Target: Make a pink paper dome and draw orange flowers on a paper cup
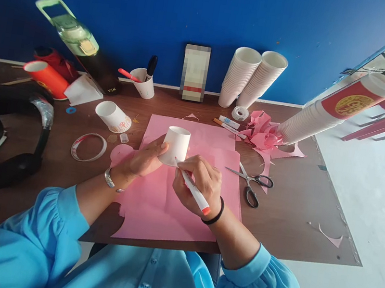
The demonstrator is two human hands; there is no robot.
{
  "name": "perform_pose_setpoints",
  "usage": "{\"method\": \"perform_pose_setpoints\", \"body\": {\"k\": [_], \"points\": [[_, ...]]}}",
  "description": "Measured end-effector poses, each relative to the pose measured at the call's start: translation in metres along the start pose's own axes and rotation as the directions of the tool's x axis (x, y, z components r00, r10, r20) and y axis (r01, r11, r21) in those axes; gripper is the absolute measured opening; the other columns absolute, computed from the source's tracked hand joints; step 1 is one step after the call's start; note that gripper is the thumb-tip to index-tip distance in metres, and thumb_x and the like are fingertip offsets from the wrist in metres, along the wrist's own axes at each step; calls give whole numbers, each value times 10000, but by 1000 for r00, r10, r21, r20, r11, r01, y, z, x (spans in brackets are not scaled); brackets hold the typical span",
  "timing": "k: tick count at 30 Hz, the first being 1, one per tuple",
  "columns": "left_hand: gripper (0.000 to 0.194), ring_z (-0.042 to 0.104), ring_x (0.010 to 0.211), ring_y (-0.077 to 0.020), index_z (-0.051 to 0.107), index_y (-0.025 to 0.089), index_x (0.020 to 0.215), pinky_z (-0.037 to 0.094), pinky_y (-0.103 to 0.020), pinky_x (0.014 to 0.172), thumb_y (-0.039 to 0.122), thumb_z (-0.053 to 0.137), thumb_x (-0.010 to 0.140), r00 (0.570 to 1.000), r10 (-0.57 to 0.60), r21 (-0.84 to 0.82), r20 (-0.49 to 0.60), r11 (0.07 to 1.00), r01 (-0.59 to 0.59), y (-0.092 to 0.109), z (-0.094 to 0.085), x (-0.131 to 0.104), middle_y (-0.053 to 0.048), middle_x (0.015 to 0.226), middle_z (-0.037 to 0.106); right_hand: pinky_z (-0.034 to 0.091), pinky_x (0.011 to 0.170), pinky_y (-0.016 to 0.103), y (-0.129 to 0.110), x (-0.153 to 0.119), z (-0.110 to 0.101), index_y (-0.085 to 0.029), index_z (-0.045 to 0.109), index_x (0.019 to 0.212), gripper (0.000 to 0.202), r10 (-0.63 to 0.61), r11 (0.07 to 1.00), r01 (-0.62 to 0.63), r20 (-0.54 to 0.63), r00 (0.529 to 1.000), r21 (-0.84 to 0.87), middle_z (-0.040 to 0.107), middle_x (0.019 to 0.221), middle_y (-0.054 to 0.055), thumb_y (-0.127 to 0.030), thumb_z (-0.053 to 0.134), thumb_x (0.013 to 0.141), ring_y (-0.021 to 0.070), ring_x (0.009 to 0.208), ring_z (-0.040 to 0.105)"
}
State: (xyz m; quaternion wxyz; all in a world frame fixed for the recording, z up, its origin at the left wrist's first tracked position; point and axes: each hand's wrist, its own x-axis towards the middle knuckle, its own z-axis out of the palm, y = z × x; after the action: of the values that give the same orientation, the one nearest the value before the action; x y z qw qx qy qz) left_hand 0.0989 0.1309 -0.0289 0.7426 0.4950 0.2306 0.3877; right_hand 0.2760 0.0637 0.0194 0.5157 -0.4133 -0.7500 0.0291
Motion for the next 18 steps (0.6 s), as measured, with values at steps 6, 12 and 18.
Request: {"method": "perform_pose_setpoints", "body": {"k": [6, 12, 18], "points": [[450, 591, 1127, -265, 624, 221, 1307, 442, -342, 846, 517, 583, 970, 1000, -10, -9, -19, 1000, 10, 0, 0, 0, -94, 1228, 672, 478, 537, 238, -2, 2, 0, -231, 559, 893, 207, -40, 999, 40, 23, 999, -5, 673, 709, -13, -39, 582, 821, 128, 591, 648], [445, 582, 1176, -281, 629, 224, 1309, 446, -357, 880, 509, 584, 970, 999, -10, -2, -33, 1000, 10, -2, -1, -1, -91, 1225, 675, 471, 528, 226, -2, 3, 1, -226, 559, 913, 232, -63, 997, 64, 31, 998, -37, 675, 708, -10, -17, 577, 814, 124, 596, 648], [441, 571, 1203, -284, 620, 236, 1323, 443, -382, 937, 504, 574, 977, 1000, -11, 0, -20, 1000, 11, -1, -1, -1, -90, 1264, 657, 479, 529, 234, 0, 2, 2, -234, 557, 920, 239, -65, 996, 67, 36, 997, -55, 676, 719, -10, -19, 580, 818, 131, 608, 659]]}}
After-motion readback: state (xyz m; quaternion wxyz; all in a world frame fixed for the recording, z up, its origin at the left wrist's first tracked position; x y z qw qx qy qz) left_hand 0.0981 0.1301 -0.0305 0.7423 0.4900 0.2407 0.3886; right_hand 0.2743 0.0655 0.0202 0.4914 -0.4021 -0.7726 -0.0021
